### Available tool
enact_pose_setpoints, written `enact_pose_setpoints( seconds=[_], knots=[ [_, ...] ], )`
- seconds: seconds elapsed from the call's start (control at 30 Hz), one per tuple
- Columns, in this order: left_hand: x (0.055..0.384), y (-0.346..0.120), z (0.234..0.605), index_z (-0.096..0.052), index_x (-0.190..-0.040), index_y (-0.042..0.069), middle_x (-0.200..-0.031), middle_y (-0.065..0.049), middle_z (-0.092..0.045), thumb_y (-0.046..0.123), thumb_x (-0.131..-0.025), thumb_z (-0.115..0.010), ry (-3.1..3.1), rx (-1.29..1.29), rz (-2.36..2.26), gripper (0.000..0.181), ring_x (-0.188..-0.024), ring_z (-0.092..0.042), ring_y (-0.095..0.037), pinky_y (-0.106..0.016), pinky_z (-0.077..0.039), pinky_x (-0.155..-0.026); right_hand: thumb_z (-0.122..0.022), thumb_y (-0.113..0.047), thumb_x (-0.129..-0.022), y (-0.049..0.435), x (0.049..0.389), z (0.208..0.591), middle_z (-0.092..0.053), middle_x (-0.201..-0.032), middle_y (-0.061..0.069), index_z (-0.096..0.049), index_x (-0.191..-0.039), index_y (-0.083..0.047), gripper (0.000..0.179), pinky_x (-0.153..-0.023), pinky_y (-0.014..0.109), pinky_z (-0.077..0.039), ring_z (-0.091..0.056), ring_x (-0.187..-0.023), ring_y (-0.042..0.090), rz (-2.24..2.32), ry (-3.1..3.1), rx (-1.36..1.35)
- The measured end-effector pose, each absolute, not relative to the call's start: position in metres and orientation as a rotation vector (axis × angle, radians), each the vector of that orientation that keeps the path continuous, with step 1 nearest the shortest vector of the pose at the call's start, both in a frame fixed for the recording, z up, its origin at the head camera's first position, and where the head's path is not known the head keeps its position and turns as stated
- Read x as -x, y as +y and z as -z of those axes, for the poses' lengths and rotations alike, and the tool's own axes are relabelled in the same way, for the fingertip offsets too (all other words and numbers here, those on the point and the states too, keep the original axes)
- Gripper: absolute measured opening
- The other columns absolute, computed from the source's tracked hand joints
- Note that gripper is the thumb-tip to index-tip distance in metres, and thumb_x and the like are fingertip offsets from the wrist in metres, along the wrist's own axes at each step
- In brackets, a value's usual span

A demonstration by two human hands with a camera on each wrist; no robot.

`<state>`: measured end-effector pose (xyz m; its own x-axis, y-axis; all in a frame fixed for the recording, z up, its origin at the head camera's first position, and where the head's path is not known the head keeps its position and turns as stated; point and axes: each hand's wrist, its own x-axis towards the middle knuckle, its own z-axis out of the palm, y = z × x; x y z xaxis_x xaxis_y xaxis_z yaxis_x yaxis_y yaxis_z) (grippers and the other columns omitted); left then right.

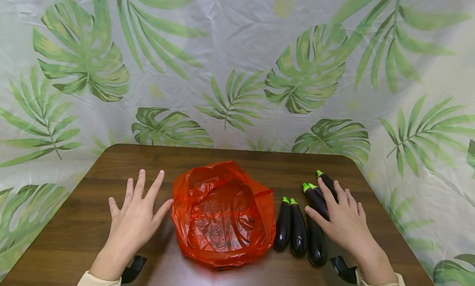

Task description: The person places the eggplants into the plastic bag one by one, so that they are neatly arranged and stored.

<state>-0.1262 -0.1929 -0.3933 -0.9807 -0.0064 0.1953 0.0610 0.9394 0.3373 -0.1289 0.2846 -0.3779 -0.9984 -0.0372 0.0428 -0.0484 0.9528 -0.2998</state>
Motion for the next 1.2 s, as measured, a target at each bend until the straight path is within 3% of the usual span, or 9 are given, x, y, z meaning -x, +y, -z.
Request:
enact_pose_setpoints(
  seconds=[0.23,0.43,0.57,0.77,0.9,1.13,1.2],
  knots=[
    [0.127,-0.196,0.392,-0.016,-0.173,0.036,-0.174,-0.030,-0.024,0.056,-0.108,-0.056,-2.872,0.071,0.490,0.079,-0.152,-0.033,-0.061,-0.092,-0.027,-0.106,-0.061,-0.064,-0.103,0.283,0.130,0.376,-0.022,-0.169,0.038,-0.020,-0.173,-0.022,0.091,-0.107,0.088,-0.026,-0.028,-0.146,0.071,-0.437,-3.050,-0.100],
    [0.126,-0.199,0.391,-0.023,-0.173,0.030,-0.159,-0.031,-0.048,0.052,-0.109,-0.057,-2.838,0.105,0.604,0.075,-0.129,-0.059,-0.061,-0.080,-0.052,-0.084,-0.064,-0.060,-0.103,0.282,0.131,0.375,-0.033,-0.165,0.038,-0.029,-0.171,-0.017,0.087,-0.096,0.086,-0.039,-0.042,-0.136,0.072,-0.436,-3.031,-0.137],
    [0.126,-0.199,0.392,-0.025,-0.172,0.028,-0.150,-0.027,-0.059,0.051,-0.111,-0.054,-2.846,0.115,0.736,0.071,-0.122,-0.065,-0.058,-0.078,-0.053,-0.081,-0.065,-0.058,-0.104,0.280,0.132,0.375,-0.040,-0.160,0.038,-0.032,-0.169,-0.015,0.085,-0.093,0.084,-0.044,-0.047,-0.134,0.069,-0.484,-3.032,-0.169],
    [0.128,-0.202,0.398,-0.035,-0.168,0.021,-0.142,-0.024,-0.067,0.042,-0.111,-0.058,-2.763,0.205,1.012,0.065,-0.117,-0.074,-0.041,-0.066,-0.058,-0.092,-0.066,-0.055,-0.104,0.278,0.132,0.376,-0.044,-0.155,0.039,-0.034,-0.167,-0.008,0.085,-0.096,0.078,-0.049,-0.051,-0.137,0.062,-0.618,-3.040,-0.231],
    [0.129,-0.204,0.400,-0.037,-0.167,0.023,-0.138,-0.021,-0.069,0.040,-0.111,-0.059,-2.735,0.237,1.184,0.062,-0.116,-0.075,-0.038,-0.059,-0.061,-0.093,-0.067,-0.053,-0.104,0.276,0.132,0.377,-0.049,-0.151,0.038,-0.037,-0.165,-0.006,0.084,-0.097,0.071,-0.053,-0.058,-0.131,0.055,-0.664,-3.034,-0.246],
    [0.130,-0.205,0.408,-0.036,-0.166,0.027,-0.138,-0.018,-0.069,0.036,-0.110,-0.064,-2.710,0.225,1.467,0.063,-0.105,-0.078,-0.025,-0.034,-0.064,-0.075,-0.070,-0.049,-0.103,0.271,0.136,0.377,-0.058,-0.142,0.030,-0.040,-0.164,-0.007,0.080,-0.095,0.061,-0.059,-0.069,-0.118,0.043,-0.753,-3.045,-0.257],
    [0.130,-0.204,0.410,-0.035,-0.166,0.029,-0.140,-0.019,-0.067,0.034,-0.108,-0.066,-2.692,0.211,1.567,0.067,-0.106,-0.077,-0.023,-0.032,-0.064,-0.073,-0.070,-0.049,-0.103,0.270,0.137,0.377,-0.060,-0.141,0.028,-0.040,-0.164,-0.008,0.079,-0.094,0.059,-0.059,-0.070,-0.116,0.041,-0.772,-3.056,-0.263]
  ],
)
